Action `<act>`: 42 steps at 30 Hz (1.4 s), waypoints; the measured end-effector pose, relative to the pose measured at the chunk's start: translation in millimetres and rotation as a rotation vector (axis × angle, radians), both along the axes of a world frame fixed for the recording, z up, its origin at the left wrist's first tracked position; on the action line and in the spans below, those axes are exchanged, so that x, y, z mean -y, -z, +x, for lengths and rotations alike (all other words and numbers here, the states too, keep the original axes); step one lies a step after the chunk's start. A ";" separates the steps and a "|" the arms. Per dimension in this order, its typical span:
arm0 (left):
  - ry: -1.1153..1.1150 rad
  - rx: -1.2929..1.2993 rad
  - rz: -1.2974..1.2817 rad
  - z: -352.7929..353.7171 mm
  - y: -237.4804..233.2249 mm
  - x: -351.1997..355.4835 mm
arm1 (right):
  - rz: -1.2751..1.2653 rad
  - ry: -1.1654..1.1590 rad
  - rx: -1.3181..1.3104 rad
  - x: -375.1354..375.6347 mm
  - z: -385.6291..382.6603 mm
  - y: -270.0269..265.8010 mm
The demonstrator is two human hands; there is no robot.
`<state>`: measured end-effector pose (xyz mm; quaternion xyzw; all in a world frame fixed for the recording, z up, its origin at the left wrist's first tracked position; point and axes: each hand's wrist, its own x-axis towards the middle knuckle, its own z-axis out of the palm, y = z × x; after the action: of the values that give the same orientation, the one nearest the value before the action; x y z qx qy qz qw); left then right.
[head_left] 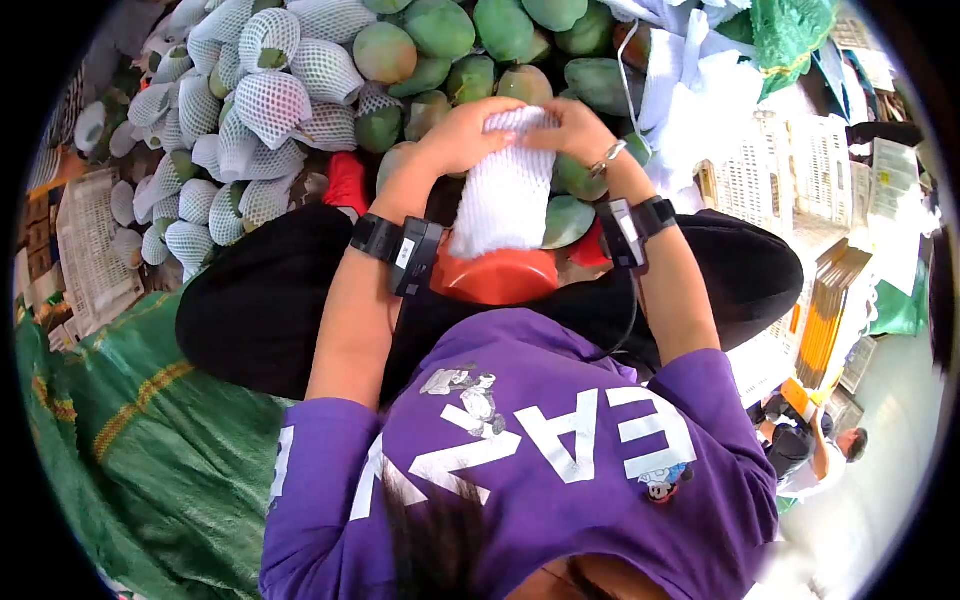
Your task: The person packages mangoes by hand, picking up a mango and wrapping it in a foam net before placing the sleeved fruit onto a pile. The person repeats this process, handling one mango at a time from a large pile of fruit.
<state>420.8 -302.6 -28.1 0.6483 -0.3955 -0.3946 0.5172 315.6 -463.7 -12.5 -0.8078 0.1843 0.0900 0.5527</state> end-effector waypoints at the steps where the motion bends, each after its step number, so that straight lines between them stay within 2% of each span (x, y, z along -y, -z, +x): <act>1: 0.013 0.085 0.033 -1.1 -7.8 1.3 | 0.220 -0.101 -0.139 -7.2 -5.8 0.8; 2: 0.026 0.174 0.066 -1.5 -12.8 2.8 | 0.439 -0.202 -0.276 -15.3 -7.6 -0.4; 4: -0.020 0.244 0.110 -5.8 2.5 1.3 | 0.687 -0.188 -0.229 -32.6 -14.3 26.9; 5: 0.067 0.220 0.272 -5.2 8.6 -2.1 | 0.572 -0.193 -0.195 -33.0 -15.0 44.9; 6: 0.152 0.190 0.436 -4.3 16.2 -7.0 | 0.570 -0.201 -0.195 -20.4 -17.0 79.4; 7: 0.263 -0.149 0.667 -2.5 28.7 -14.1 | 0.482 -0.025 0.112 2.1 -21.1 121.1; 8: 0.264 -0.445 0.568 -4.2 62.5 -26.8 | 0.444 0.061 0.267 10.3 -23.7 135.9; 9: 0.166 -0.523 0.363 -10.6 60.4 -30.8 | 0.389 0.143 0.420 15.2 -24.5 142.2; 10: 0.068 -0.592 0.156 -17.9 58.4 -31.4 | 0.585 0.283 0.414 17.9 -27.2 149.1; 12: -0.266 -0.940 -0.110 -29.8 69.8 -14.1 | 1.082 0.546 0.163 3.3 -34.1 139.2; 13: -0.385 -1.025 -0.253 -27.6 99.4 -8.0 | 1.212 0.615 0.031 -3.4 -35.5 137.2; 14: -0.466 -1.191 -0.282 -27.6 115.7 -8.6 | 1.282 0.621 -0.101 -9.9 -37.4 134.3; 15: -0.546 -1.226 -0.178 -30.5 118.4 -11.0 | 1.290 0.591 -0.210 -19.5 -34.3 122.1; 16: -0.623 -1.262 -0.071 -35.6 121.4 -14.1 | 1.092 0.466 -0.217 -28.3 -35.5 108.7; 17: -0.630 -1.271 -0.069 -40.4 124.7 -18.8 | 0.662 0.253 -0.305 -22.2 -24.8 110.8; 18: -0.618 -0.917 0.296 -44.4 128.0 -25.2 | 0.230 0.038 -0.376 -17.1 -16.0 112.7; 19: -0.577 -0.539 0.633 -43.1 131.3 -30.5 | -0.461 -0.121 -0.346 -10.9 -21.5 110.3; 20: -0.407 0.035 0.767 -44.6 151.7 -40.4 | -0.457 -0.127 -0.351 -20.6 -23.2 110.0; 22: -0.580 0.092 0.863 -65.2 180.4 -44.3 | -0.736 -0.003 -0.435 -28.4 -20.3 110.7; 23: -0.642 0.025 0.916 -75.8 193.4 -45.5 | -0.731 0.072 -0.379 -34.3 -26.2 119.4; 24: -0.703 -0.044 0.965 -84.2 204.9 -44.4 | -0.672 0.154 -0.497 -37.5 -29.5 123.3; 26: -0.341 -0.417 1.002 -78.8 223.1 -44.6 | -0.537 0.066 -0.647 -36.2 -33.7 136.1; 27: -0.288 -0.561 0.995 -81.1 230.7 -38.8 | -0.463 0.115 -0.553 -41.8 -36.1 149.3; 28: -0.291 -0.693 0.936 -84.8 237.8 -37.4 | -0.364 0.114 -0.497 -43.5 -40.6 160.4; 30: -0.356 -1.061 0.724 -83.9 228.3 -36.3 | -0.396 0.223 -0.512 -46.4 -39.5 174.0; 31: -0.386 -1.238 0.605 -81.2 221.5 -37.6 | -0.391 0.208 -0.506 -42.3 -36.2 176.8; 33: -0.407 -1.489 0.405 -71.3 195.1 -38.4 | -0.505 0.019 -0.462 -33.2 -20.2 151.8; 34: -0.402 -1.545 0.322 -66.5 181.5 -38.0 | -0.560 -0.013 -0.372 -29.9 -11.8 136.0; 36: -0.402 -1.557 0.149 -53.2 156.1 -30.8 | -0.560 0.099 -0.264 -28.5 10.1 91.6; 38: -0.394 -1.411 -0.125 -39.8 134.0 -18.1 | -0.560 0.188 -0.134 -20.2 21.0 60.3; 39: -0.396 -1.343 -0.261 -33.0 124.0 -11.7 | -0.112 0.396 -0.208 -19.4 23.7 56.6; 40: -0.409 -1.649 -0.328 -23.5 113.4 -5.7 | 0.044 0.624 -0.057 -29.2 23.9 59.5; 41: -0.424 -1.620 -0.403 -21.1 91.8 -2.3 | 0.097 0.671 0.024 -32.4 26.7 49.3; 42: -0.392 -1.626 -0.405 -25.3 89.3 -2.0 | 0.142 0.715 0.102 -32.6 26.3 39.3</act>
<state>395.5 -300.6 -117.3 0.1161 0.1544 -0.5619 0.8043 341.9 -431.1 -51.9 -0.6553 0.4206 -0.1367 0.6124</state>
